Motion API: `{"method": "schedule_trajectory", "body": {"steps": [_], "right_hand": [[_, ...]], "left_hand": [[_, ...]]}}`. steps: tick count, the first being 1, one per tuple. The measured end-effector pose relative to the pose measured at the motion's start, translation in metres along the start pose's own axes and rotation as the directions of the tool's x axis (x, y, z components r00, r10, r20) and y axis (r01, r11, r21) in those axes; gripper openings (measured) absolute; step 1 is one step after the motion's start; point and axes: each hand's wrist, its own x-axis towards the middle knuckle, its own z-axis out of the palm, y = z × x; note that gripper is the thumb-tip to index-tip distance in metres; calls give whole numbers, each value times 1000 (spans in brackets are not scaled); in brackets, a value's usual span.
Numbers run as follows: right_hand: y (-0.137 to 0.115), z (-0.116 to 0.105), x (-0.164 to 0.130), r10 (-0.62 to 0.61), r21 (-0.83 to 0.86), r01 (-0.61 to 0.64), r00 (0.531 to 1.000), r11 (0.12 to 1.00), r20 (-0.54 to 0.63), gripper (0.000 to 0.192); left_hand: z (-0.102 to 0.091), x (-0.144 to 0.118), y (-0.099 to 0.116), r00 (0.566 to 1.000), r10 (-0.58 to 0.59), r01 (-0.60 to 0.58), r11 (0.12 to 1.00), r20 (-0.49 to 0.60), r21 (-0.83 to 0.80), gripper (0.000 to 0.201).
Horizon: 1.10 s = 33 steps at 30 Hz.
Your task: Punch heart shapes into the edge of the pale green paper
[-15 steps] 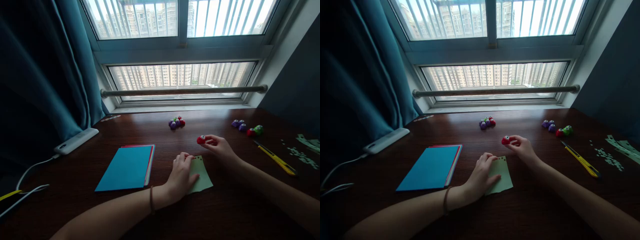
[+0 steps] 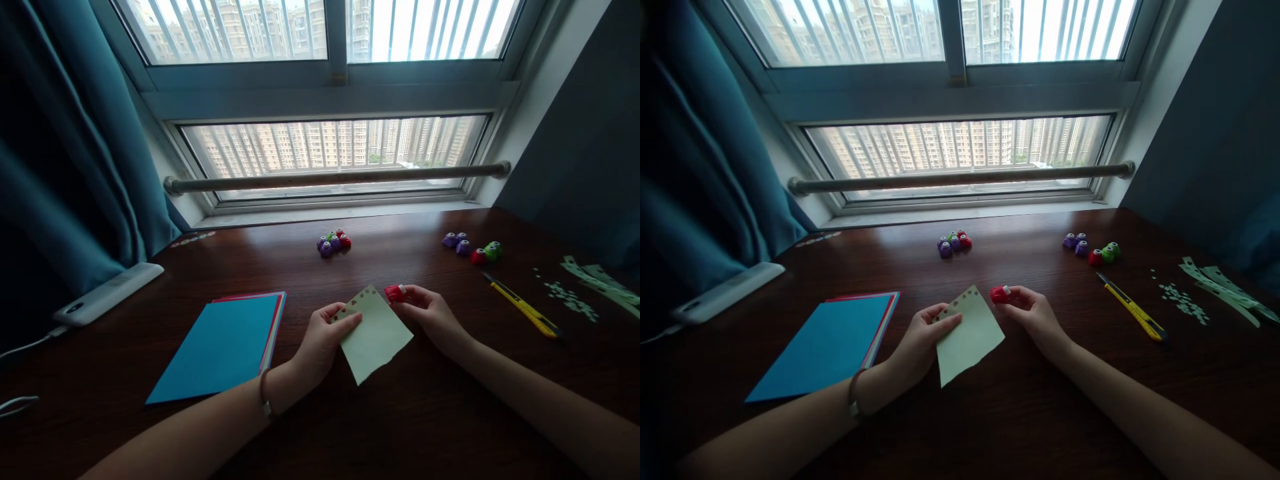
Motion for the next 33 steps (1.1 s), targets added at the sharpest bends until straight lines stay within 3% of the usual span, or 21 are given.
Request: {"method": "schedule_trajectory", "body": {"steps": [9, 33], "right_hand": [[-4, 1, 0, 46, -79, -40, 996, 996, 72, 28], [2, -2, 0, 56, -69, -56, 998, 996, 6, 37]], "left_hand": [[1, -3, 6, 999, -31, 32, 999, 17, -39, 35], [-2, -1, 2, 1000, -13, 12, 1000, 25, 19, 37]]}}
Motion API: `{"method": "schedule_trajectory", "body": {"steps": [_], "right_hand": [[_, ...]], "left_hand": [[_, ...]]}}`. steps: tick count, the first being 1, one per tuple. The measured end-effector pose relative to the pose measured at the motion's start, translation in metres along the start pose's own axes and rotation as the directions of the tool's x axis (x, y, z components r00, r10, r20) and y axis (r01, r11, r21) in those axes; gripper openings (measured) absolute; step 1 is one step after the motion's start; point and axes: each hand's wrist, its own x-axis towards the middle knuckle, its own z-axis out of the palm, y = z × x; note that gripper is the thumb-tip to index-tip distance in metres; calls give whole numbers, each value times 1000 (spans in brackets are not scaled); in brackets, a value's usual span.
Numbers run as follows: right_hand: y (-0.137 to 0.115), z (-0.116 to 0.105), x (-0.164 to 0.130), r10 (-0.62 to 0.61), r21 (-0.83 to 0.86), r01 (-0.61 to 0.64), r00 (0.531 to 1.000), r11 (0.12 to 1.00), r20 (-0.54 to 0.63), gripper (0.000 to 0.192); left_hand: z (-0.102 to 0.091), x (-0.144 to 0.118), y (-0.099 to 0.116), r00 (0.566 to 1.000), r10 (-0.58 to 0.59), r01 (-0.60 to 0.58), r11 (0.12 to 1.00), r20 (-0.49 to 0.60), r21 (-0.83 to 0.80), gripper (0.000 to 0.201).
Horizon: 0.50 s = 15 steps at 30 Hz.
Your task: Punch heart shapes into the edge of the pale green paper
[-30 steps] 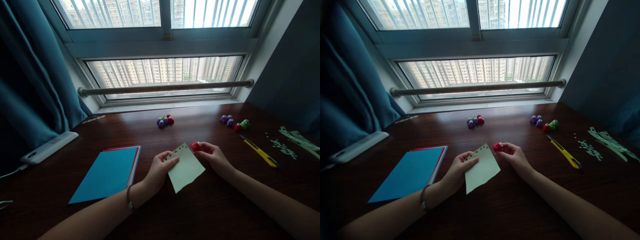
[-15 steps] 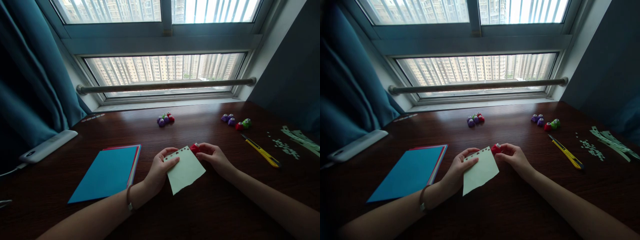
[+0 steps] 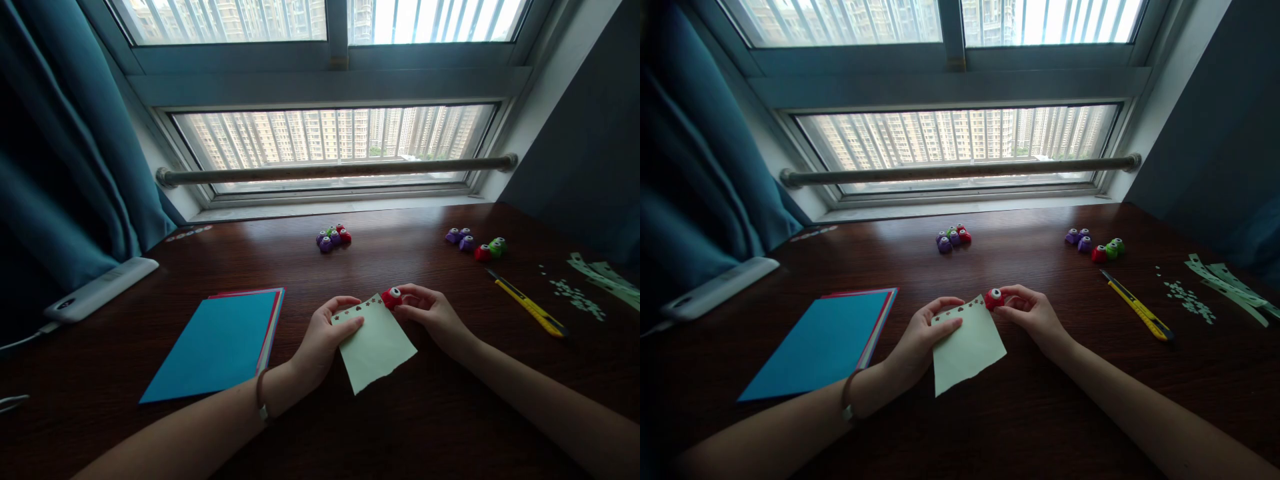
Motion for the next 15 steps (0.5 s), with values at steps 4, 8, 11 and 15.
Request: {"method": "schedule_trajectory", "body": {"steps": [4, 8, 11, 15], "right_hand": [[-1, 0, 0, -20, -31, 20, 1000, 999, 12, 35], [-2, 0, -1, -21, -32, 22, 999, 999, 34, 34], [-5, 2, -2, -16, -47, 18, 998, 999, 53, 35], [-8, 2, -3, 6, -81, 0, 998, 997, 67, 35]], "left_hand": [[-1, 0, -1, 1000, -4, 4, 1000, 16, 20, 36], [0, -1, -1, 1000, 0, 0, 1000, 11, 17, 34], [0, -1, 0, 1000, -2, 2, 1000, -7, 0, 34], [1, -1, 0, 999, 3, -4, 1000, -32, -7, 36]]}}
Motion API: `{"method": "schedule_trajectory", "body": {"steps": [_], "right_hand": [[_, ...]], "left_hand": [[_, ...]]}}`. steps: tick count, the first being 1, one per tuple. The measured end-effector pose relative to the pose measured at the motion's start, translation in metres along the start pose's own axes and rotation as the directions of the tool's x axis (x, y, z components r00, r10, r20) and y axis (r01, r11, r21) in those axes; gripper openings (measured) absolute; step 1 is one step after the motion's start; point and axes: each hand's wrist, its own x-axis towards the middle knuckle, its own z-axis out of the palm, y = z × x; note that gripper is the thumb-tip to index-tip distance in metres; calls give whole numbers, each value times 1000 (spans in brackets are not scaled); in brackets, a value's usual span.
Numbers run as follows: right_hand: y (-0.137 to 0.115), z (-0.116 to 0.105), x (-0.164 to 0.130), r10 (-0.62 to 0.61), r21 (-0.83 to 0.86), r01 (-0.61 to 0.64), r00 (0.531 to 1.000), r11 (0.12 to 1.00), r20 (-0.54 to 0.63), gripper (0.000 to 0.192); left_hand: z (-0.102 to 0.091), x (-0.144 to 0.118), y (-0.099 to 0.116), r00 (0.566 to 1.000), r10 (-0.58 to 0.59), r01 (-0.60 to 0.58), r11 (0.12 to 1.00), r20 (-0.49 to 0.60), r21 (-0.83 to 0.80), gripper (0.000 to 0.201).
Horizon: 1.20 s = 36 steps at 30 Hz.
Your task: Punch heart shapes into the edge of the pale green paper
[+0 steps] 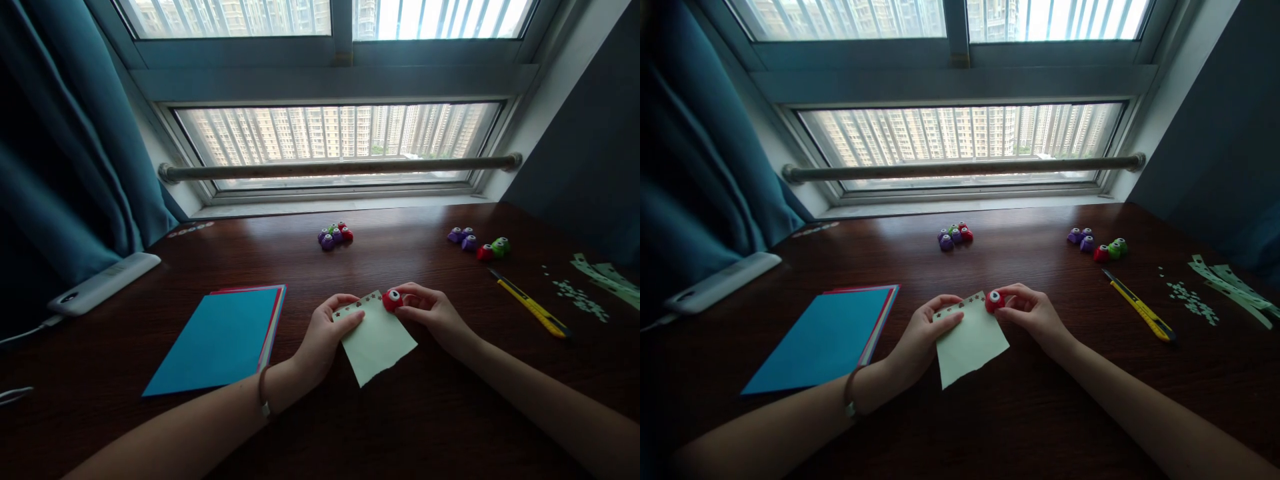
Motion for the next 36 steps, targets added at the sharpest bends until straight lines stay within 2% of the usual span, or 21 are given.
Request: {"method": "schedule_trajectory", "body": {"steps": [5, 10, 17, 28, 32, 36], "right_hand": [[-1, 0, 0, -26, 1, 26, 999, 1000, 28, 31], [-4, 2, 1, -55, -37, 57, 997, 998, 51, 31], [1, 0, 2, -69, -64, 77, 992, 995, 110, 28], [2, -1, 2, -83, -121, 97, 989, 988, 120, 30], [4, -2, 3, -89, -183, 111, 988, 977, 125, 29], [4, -2, 2, -105, -327, 147, 984, 933, 142, 27]], "left_hand": [[-1, 1, -3, 998, 47, -46, 998, -33, 48, 37], [-6, 3, -6, 986, 144, -124, 972, -86, 199, 34], [-6, 3, -3, 980, 188, -162, 938, -57, 307, 27], [-4, 2, -1, 973, 229, -206, 915, -26, 346, 23], [-6, 3, -1, 959, 283, -252, 861, -5, 441, 20], [-8, 4, -2, 943, 323, -302, 748, 73, 591, 19]]}}
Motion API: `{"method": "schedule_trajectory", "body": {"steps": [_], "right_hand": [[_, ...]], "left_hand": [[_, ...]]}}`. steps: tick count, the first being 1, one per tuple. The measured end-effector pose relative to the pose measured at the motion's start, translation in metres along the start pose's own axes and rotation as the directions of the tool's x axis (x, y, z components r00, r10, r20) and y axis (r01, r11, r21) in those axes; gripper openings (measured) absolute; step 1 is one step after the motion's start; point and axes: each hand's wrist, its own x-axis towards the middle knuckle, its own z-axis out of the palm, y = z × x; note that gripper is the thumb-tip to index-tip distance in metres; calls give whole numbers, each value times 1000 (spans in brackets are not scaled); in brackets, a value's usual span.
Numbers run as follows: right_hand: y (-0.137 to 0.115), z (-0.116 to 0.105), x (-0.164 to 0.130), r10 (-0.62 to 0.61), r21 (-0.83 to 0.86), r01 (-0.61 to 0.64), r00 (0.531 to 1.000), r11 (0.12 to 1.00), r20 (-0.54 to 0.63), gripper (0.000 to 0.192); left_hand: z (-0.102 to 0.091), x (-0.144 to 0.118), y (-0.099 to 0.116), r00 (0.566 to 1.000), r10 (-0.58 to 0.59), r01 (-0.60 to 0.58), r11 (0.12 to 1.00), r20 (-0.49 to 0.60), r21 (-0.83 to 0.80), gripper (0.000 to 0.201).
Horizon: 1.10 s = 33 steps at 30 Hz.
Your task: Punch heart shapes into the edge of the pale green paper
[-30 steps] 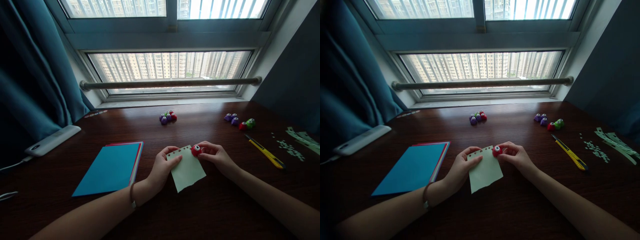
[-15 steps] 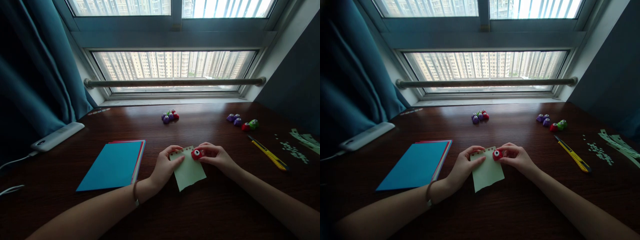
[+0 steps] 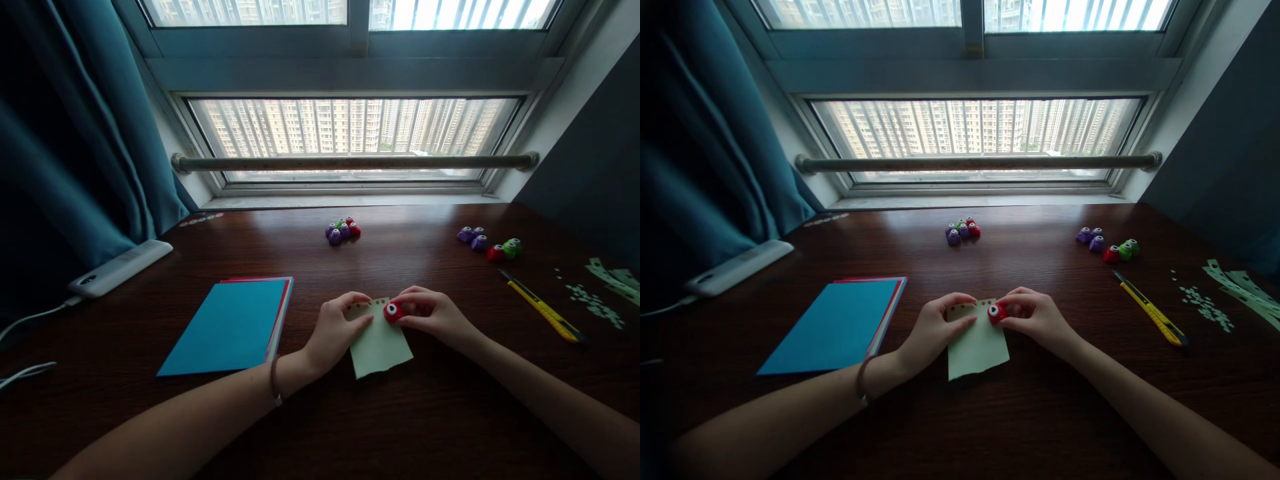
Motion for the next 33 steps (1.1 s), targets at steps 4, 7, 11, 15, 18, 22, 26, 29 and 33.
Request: {"method": "schedule_trajectory", "body": {"steps": [4, 7, 11, 15, 18, 22, 26, 29, 33], "right_hand": [[-4, 1, -2, -41, -136, 48, 998, 989, 48, 25], [-7, 1, -3, -53, -171, 64, 996, 983, 65, 23], [-5, 0, -3, -45, -161, 57, 996, 985, 77, 27], [-2, -3, -2, -11, -129, 25, 994, 991, 110, 33], [-2, -5, -1, 4, -124, 13, 991, 992, 136, 28], [-2, -5, -1, 11, -137, 8, 990, 990, 138, 27], [-3, -5, -1, 8, -154, 12, 991, 988, 133, 27], [-3, -5, -1, 4, -159, 17, 991, 987, 135, 27], [-2, -5, -1, 5, -150, 15, 991, 989, 133, 27]], "left_hand": [[1, -1, -1, 991, 124, -132, 977, 57, 165, 32], [2, -7, 1, 961, 271, -268, 880, 48, 393, 54], [5, -22, 11, 923, 357, -356, 645, 145, 676, 54], [8, -32, 17, 908, 265, -418, 527, 324, 740, 56], [11, -33, 15, 902, 229, -431, 453, 365, 780, 56], [12, -31, 8, 893, 227, -450, 409, 390, 793, 57], [13, -31, 3, 876, 240, -481, 388, 418, 786, 59], [13, -32, 1, 868, 255, -494, 370, 425, 787, 61], [14, -33, 1, 868, 262, -494, 359, 423, 792, 60]]}}
